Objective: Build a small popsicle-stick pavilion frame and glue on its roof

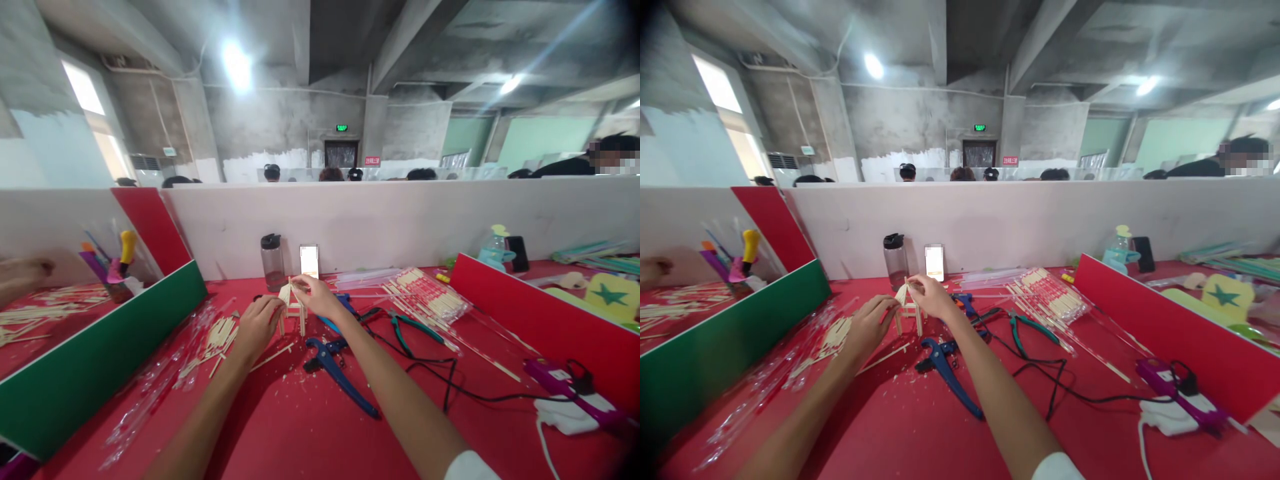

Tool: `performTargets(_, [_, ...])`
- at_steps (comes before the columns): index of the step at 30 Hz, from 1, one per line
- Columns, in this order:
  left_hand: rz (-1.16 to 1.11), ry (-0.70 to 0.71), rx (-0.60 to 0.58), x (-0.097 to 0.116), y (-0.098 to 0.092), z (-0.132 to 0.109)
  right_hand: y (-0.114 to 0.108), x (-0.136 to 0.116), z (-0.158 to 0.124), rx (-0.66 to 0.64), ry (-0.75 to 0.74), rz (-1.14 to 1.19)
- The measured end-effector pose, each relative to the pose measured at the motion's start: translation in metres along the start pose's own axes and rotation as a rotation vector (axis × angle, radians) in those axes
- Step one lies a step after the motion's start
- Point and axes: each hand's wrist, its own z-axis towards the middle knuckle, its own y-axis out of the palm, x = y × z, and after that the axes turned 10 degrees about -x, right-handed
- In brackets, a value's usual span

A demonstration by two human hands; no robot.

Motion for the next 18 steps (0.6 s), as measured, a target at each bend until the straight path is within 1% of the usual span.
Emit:
performTargets(6, [0.095, 0.076, 0.018, 0.0015, -0.0023, 0.0, 0.0014, 0.0015, 0.0004, 0.007, -0.001, 0.01])
performTargets(9, [0.112, 0.068, 0.014, 0.0023, -0.0019, -0.0002, 0.0019, 0.0013, 0.0006, 0.01, -0.009, 0.019])
performTargets(14, [0.113, 0.015, 0.003, 0.0031, -0.0005, -0.0001, 0.0021, 0.0011, 0.0009, 0.013, -0.014, 0.011])
performTargets(18, [0.146, 0.043, -0.001, 0.0043, -0.0017, 0.0009, 0.0022, 0.0026, 0.0007, 0.013, -0.018, 0.005])
